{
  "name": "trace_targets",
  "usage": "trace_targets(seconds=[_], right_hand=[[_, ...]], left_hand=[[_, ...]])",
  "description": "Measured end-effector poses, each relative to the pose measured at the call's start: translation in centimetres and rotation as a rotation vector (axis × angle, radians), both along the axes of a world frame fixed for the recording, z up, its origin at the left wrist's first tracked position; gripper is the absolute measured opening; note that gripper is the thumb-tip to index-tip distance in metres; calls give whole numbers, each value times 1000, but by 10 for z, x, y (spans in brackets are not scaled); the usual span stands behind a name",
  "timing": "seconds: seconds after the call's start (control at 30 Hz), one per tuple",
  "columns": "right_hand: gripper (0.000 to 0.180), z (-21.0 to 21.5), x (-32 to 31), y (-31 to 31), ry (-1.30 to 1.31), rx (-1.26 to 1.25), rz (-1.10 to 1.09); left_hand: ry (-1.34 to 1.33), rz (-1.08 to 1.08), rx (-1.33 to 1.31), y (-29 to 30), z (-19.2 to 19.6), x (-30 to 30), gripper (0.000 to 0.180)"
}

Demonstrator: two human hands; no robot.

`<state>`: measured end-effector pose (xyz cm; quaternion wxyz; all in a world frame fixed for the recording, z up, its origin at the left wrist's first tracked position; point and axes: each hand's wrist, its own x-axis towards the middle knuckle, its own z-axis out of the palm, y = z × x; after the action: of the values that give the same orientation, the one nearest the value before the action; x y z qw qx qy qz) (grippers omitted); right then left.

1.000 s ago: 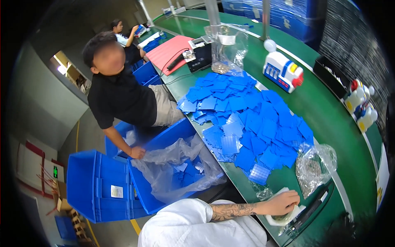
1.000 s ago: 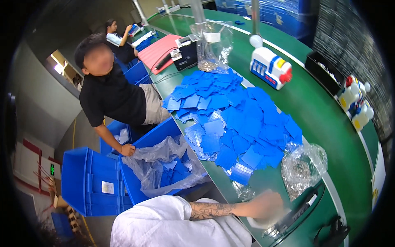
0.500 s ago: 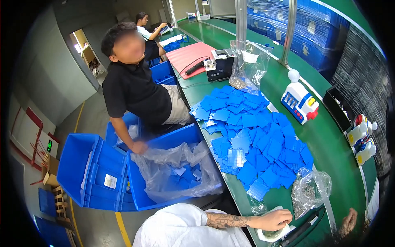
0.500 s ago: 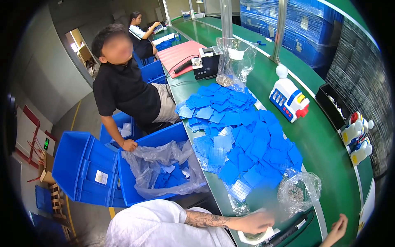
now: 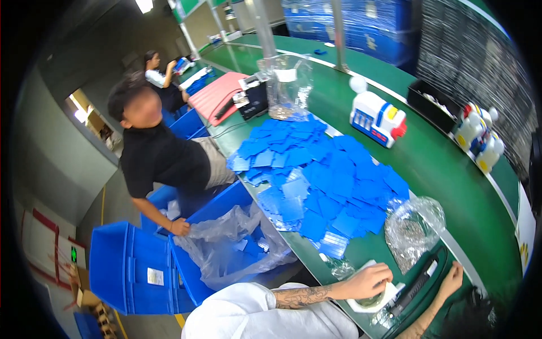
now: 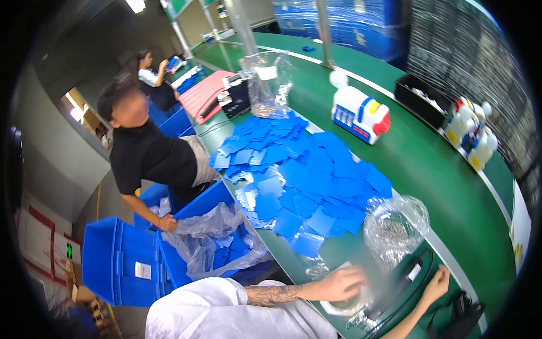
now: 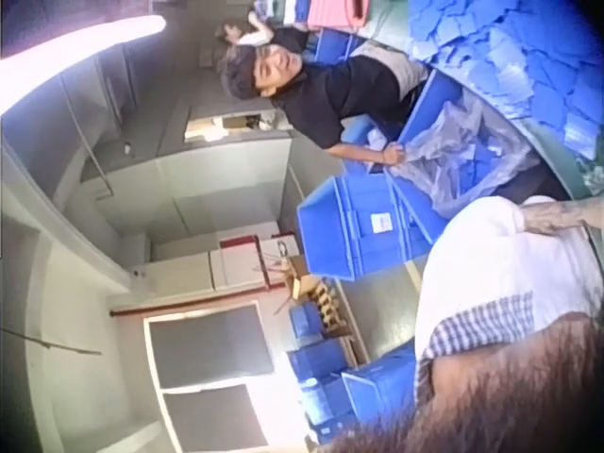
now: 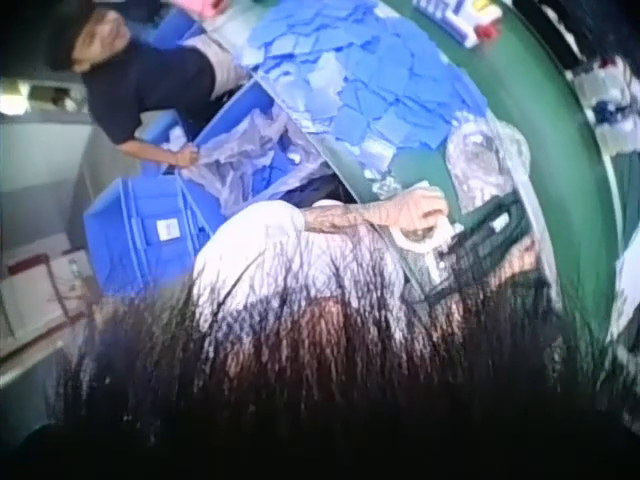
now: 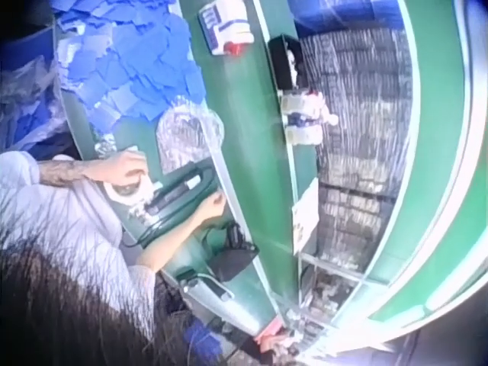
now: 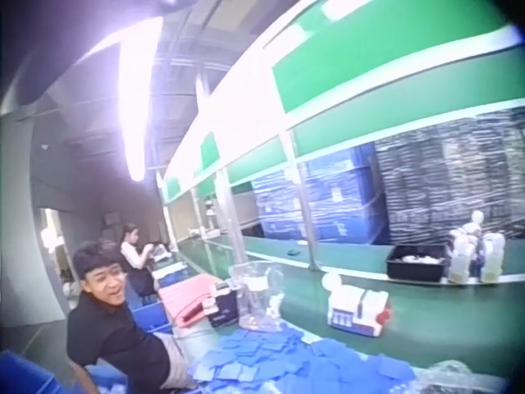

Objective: Assembling plastic toy units on a factory production line by attaching components and using tools like an electric screwdriver and a heat gun.

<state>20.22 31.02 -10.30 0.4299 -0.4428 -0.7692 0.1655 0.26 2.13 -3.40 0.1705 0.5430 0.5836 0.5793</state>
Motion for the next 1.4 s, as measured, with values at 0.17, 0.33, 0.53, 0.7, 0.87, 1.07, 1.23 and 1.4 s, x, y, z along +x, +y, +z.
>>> trace_targets(seconds=[0.17, 0.33, 0.53, 0.7, 0.87, 1.07, 1.23, 1.4], right_hand=[[12, 11, -8, -15, -65, -82, -39], [14, 35, -28, -33, -35, -98, -49], [11, 26, -30, -34, -39, -111, -49], [10, 32, -26, -40, 0, -106, -48], [10, 39, -31, -45, -18, -125, -30], [10, 35, -27, -43, -14, -125, -26], [9, 35, -29, -42, -15, -148, -24], [9, 37, -30, -41, -39, -146, -51]], left_hand=[[55, -9, 0, 4, 3, -2, 10], [87, 10, -19, 2, 12, -9, 10], [117, 42, 0, 5, 5, -10, 10], [115, 30, -20, -2, 7, -6, 9], [132, 50, -33, -3, 12, -6, 11], [152, 57, 53, -7, 14, -7, 14], [138, 113, 132, -41, 19, -7, 16], [183, 180, 88, -88, -2, -27, 22]])
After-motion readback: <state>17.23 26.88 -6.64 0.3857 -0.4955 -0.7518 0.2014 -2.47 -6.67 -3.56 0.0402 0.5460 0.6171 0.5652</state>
